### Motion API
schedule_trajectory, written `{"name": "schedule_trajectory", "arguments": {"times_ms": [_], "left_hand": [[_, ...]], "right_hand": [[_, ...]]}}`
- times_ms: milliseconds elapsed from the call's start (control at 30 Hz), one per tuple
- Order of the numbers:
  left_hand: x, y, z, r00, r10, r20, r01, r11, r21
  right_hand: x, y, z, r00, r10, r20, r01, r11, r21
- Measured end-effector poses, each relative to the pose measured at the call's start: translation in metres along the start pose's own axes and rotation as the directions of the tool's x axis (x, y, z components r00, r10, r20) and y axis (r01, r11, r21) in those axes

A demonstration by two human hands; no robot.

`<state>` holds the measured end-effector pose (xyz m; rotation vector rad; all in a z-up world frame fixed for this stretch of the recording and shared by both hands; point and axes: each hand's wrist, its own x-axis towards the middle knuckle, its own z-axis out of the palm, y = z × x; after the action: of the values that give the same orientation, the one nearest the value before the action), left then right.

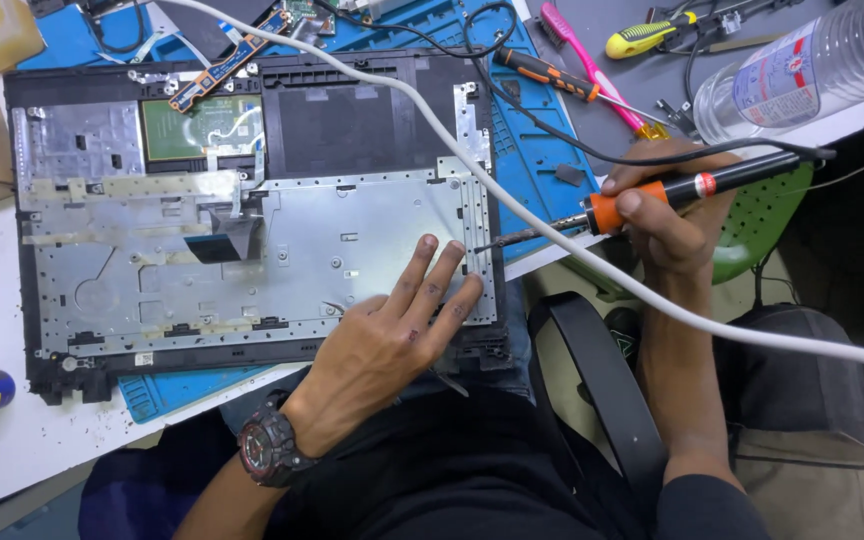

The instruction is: Repairing a laptop by using a soldering iron to melt plastic rivets on the internal frame.

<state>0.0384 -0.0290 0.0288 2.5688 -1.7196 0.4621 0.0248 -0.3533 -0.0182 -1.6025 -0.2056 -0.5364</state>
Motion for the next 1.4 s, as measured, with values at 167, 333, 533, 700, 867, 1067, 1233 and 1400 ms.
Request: {"name": "schedule_trajectory", "arguments": {"times_ms": [167,333,533,700,867,1067,1233,1400], "left_hand": [[-0.002,-0.001,0.005,1.000,-0.009,-0.029,0.009,1.000,-0.016],[-0.003,0.000,0.005,1.000,-0.001,0.031,0.000,1.000,0.008],[-0.004,-0.001,0.004,0.996,0.016,0.085,-0.015,1.000,-0.006],[-0.003,-0.001,-0.002,0.999,0.021,0.049,-0.021,1.000,0.004],[-0.005,-0.001,0.010,0.999,0.041,-0.026,-0.039,0.998,0.052],[-0.004,-0.003,0.012,0.992,0.004,-0.130,-0.006,1.000,-0.010],[-0.003,-0.002,0.009,0.990,-0.046,-0.131,0.048,0.999,0.007],[-0.004,0.000,0.012,0.993,-0.083,-0.088,0.082,0.997,-0.017]], "right_hand": [[-0.005,-0.009,0.008,0.999,0.011,-0.047,-0.017,0.989,-0.145],[-0.003,-0.002,0.006,0.997,-0.077,-0.001,0.077,0.990,-0.116],[0.004,-0.010,0.008,0.989,-0.131,0.064,0.134,0.990,-0.045],[0.011,-0.028,0.008,0.964,-0.188,0.187,0.209,0.973,-0.095],[0.014,-0.022,-0.008,0.912,-0.110,0.395,0.106,0.994,0.033],[0.011,-0.011,-0.004,0.938,-0.168,0.304,0.169,0.985,0.025],[0.008,0.002,-0.006,0.975,-0.157,0.158,0.127,0.974,0.189],[0.009,0.007,-0.016,0.998,-0.057,0.014,0.051,0.959,0.278]]}}
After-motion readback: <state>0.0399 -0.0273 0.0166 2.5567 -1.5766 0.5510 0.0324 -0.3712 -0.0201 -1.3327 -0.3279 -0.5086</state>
